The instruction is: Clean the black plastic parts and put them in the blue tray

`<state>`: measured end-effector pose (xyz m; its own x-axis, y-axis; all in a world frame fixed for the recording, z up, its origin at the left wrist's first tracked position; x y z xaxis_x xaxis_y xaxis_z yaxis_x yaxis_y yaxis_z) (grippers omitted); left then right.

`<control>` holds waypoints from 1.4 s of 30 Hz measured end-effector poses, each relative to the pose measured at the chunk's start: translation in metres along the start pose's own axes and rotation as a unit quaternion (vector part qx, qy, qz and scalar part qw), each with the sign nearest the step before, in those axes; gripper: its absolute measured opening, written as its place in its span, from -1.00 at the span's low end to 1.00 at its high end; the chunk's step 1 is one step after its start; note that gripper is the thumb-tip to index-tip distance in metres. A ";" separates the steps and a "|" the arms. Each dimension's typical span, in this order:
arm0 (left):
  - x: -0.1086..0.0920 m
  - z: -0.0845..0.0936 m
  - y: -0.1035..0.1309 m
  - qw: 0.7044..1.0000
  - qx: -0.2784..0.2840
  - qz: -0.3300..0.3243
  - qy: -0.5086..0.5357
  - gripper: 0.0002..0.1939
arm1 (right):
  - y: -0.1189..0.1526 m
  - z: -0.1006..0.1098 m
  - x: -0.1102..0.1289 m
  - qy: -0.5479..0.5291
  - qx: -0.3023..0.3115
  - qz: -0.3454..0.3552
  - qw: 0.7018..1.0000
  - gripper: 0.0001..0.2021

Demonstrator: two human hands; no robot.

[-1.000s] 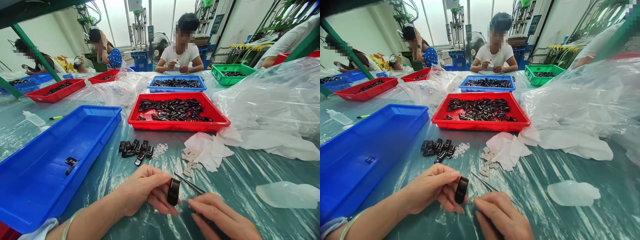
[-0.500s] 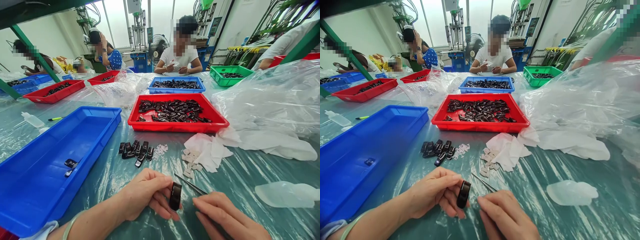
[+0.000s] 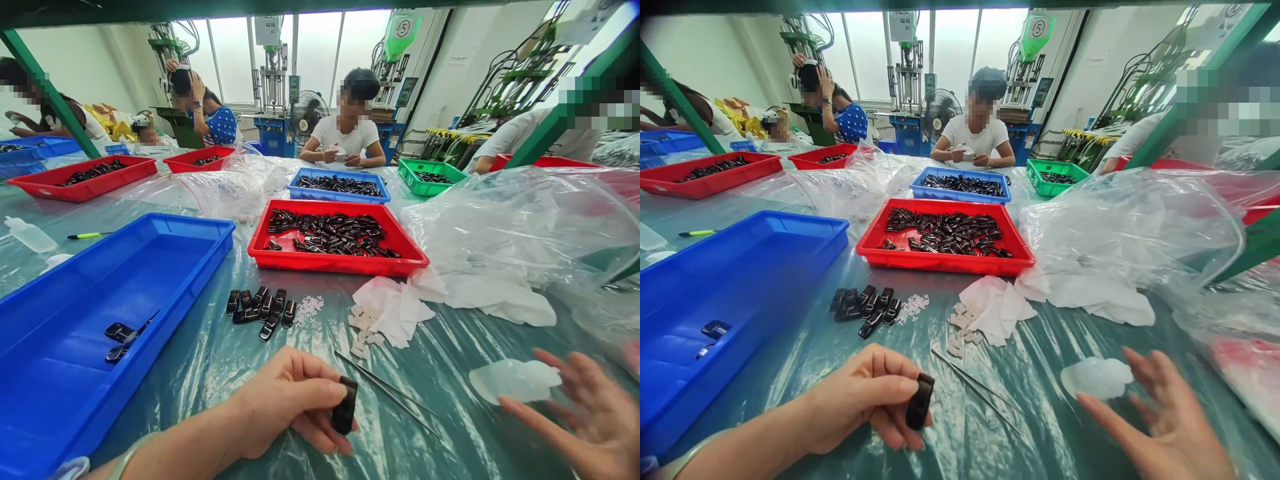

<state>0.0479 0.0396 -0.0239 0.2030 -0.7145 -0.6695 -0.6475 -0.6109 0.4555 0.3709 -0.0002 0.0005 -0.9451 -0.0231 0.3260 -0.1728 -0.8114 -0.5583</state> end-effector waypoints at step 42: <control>0.011 -0.018 0.016 0.992 0.122 0.042 0.007 -0.85 | -0.010 0.011 0.230 0.106 0.011 0.344 0.933 -0.74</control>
<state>0.0530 0.0164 -0.0135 0.1506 -0.7649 -0.6263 -0.8201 -0.4505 0.3530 0.1589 -0.0038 0.0899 -0.8644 -0.4281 -0.2637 0.4983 -0.6591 -0.5633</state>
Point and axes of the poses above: each hand's wrist, its own y-axis away from the middle knuckle, its own z-axis out of the back of the hand, x = y × z, the point moved 8 cm from there along -y, towards the middle knuckle, and after that the axes turned 13 degrees about y, right-handed, at the moved point
